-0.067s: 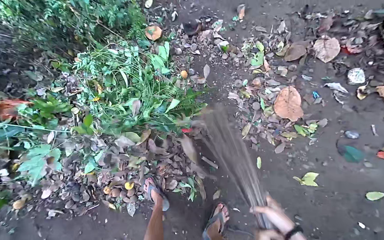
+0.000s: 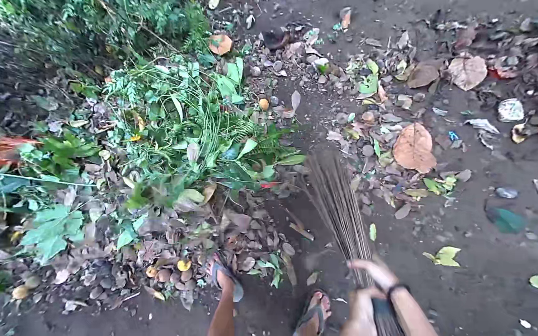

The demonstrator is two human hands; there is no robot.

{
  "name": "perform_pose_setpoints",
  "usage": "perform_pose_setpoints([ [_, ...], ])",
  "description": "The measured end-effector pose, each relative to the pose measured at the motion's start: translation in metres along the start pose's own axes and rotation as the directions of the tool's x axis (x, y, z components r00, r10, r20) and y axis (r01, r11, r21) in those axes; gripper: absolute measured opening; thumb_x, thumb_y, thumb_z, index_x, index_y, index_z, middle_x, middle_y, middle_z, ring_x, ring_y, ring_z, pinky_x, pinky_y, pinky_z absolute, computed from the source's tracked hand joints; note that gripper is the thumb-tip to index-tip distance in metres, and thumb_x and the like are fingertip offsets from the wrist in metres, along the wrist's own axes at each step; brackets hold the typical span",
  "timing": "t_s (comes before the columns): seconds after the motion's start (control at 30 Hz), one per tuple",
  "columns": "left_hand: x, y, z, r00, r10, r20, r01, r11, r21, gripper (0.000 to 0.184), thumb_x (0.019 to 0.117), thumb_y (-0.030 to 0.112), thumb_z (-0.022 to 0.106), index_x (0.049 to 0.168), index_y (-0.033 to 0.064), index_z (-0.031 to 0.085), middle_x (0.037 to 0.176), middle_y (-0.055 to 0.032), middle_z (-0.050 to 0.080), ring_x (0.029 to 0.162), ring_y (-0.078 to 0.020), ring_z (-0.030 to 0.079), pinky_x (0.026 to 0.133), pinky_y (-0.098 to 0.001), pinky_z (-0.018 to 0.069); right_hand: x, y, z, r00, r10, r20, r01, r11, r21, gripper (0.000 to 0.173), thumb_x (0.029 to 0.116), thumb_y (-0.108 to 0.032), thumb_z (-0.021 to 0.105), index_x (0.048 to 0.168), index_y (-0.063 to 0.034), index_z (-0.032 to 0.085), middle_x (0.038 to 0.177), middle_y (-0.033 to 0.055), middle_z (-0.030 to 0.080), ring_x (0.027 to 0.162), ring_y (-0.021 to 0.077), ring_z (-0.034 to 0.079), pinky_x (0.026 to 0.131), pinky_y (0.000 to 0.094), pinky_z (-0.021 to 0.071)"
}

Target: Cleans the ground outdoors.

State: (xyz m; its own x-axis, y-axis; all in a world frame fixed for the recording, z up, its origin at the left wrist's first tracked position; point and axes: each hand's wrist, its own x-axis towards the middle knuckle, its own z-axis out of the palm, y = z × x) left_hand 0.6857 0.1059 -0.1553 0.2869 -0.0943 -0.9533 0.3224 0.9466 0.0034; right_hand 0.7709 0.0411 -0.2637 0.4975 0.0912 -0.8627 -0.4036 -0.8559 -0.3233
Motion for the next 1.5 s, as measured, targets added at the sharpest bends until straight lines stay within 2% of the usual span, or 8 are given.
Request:
perform_pose_setpoints([
  [0.13,0.151,0.035,-0.162,0.971,0.22,-0.088,-0.237,0.913,-0.332,0.012,0.0917,0.008,0.056,0.099,0.0005,0.062,0.08,-0.0098,0.065,0.07,-0.0178,0.063,0.062,-0.0363,0.055,0.073,-0.074,0.184,0.987,0.022,0.157,0.022,0.962,-0.273,0.072,0.0839,-0.017,0.081,0.143,0.0062,0.048,0.135,0.0285,0.058,0.127,0.0395,0.056,0.109,0.0552,0.0448],
  [0.27,0.095,0.105,-0.316,0.905,0.318,-0.282,-0.42,0.778,-0.468,0.014,0.0936,0.006,0.047,0.091,0.0011,0.06,0.069,-0.0092,0.065,0.056,-0.0166,0.064,0.051,-0.0316,0.0559,0.004,-0.156,0.359,0.917,-0.008,0.4,0.193,0.884,-0.425,0.102,0.0839,-0.019,0.081,0.162,-0.0038,0.016,0.14,0.0287,0.056,0.131,0.0406,0.055,0.11,0.056,0.0436],
  [0.5,-0.019,0.196,-0.454,0.714,0.457,-0.531,-0.668,0.671,-0.321,0.012,0.0925,0.004,0.046,0.092,0.0022,0.058,0.065,-0.0057,0.065,0.054,-0.0136,0.065,0.049,-0.0293,0.0562,-0.102,-0.245,0.527,0.743,-0.186,0.644,0.411,0.885,-0.219,0.087,0.0833,-0.013,0.081,0.154,0.004,0.033,0.139,0.0282,0.055,0.129,0.0362,0.055,0.11,0.0503,0.0439],
  [0.77,-0.118,0.265,-0.515,0.259,0.679,-0.687,-0.963,0.233,-0.133,0.027,0.0969,0.006,0.032,0.09,0.0158,0.056,0.071,0.0085,0.066,0.067,-0.0002,0.067,0.061,-0.0203,0.0576,-0.226,-0.343,0.626,0.357,-0.287,0.889,0.741,0.667,-0.082,0.09,0.0867,-0.02,0.083,0.159,-0.0073,0.031,0.133,0.0262,0.062,0.125,0.0394,0.06,0.104,0.0577,0.0472],
  [0.9,-0.169,0.242,-0.479,0.344,0.651,-0.677,-0.934,0.31,-0.176,0.027,0.0962,0.011,0.03,0.089,0.0178,0.055,0.069,0.0088,0.066,0.064,-0.0011,0.067,0.057,-0.0224,0.0581,-0.276,-0.345,0.576,0.279,-0.249,0.927,0.806,0.585,-0.085,0.092,0.0866,-0.015,0.082,0.161,-0.0063,0.028,0.139,0.027,0.059,0.129,0.0408,0.056,0.108,0.0579,0.0431],
  [1.1,-0.219,0.123,-0.332,0.714,0.44,-0.544,-0.698,0.504,-0.509,0.023,0.0986,0.014,0.036,0.097,0.0091,0.058,0.072,0.0009,0.068,0.064,-0.0078,0.068,0.059,-0.0277,0.0593,-0.292,-0.252,0.407,0.501,-0.131,0.855,0.623,0.741,-0.251,0.089,0.082,-0.01,0.083,0.156,-0.0016,0.034,0.135,0.0258,0.06,0.124,0.035,0.061,0.107,0.052,0.0475],
  [1.33,-0.232,0.012,-0.259,0.733,0.503,-0.458,-0.662,0.683,-0.31,0.056,0.1051,0.02,0.055,0.153,-0.0001,0.032,0.13,-0.0216,0.059,0.11,-0.0247,0.062,0.093,-0.0411,0.0534,-0.322,-0.188,0.273,0.573,-0.144,0.807,0.485,0.853,-0.192,0.061,0.0869,-0.001,0.074,0.141,0.0054,0.047,0.12,0.0213,0.064,0.104,0.0242,0.066,0.094,0.0407,0.0543],
  [1.5,-0.281,-0.047,-0.204,0.76,0.587,-0.28,-0.642,0.746,-0.177,0.044,0.1094,0.03,0.047,0.14,-0.0017,0.047,0.112,-0.0136,0.065,0.096,-0.0164,0.064,0.086,-0.0356,0.0551,-0.375,-0.159,0.188,0.619,-0.266,0.739,0.518,0.845,-0.13,0.05,0.0917,-0.006,0.072,0.135,0.0063,0.05,0.114,0.0191,0.065,0.098,0.0213,0.065,0.09,0.0383,0.0542],
])
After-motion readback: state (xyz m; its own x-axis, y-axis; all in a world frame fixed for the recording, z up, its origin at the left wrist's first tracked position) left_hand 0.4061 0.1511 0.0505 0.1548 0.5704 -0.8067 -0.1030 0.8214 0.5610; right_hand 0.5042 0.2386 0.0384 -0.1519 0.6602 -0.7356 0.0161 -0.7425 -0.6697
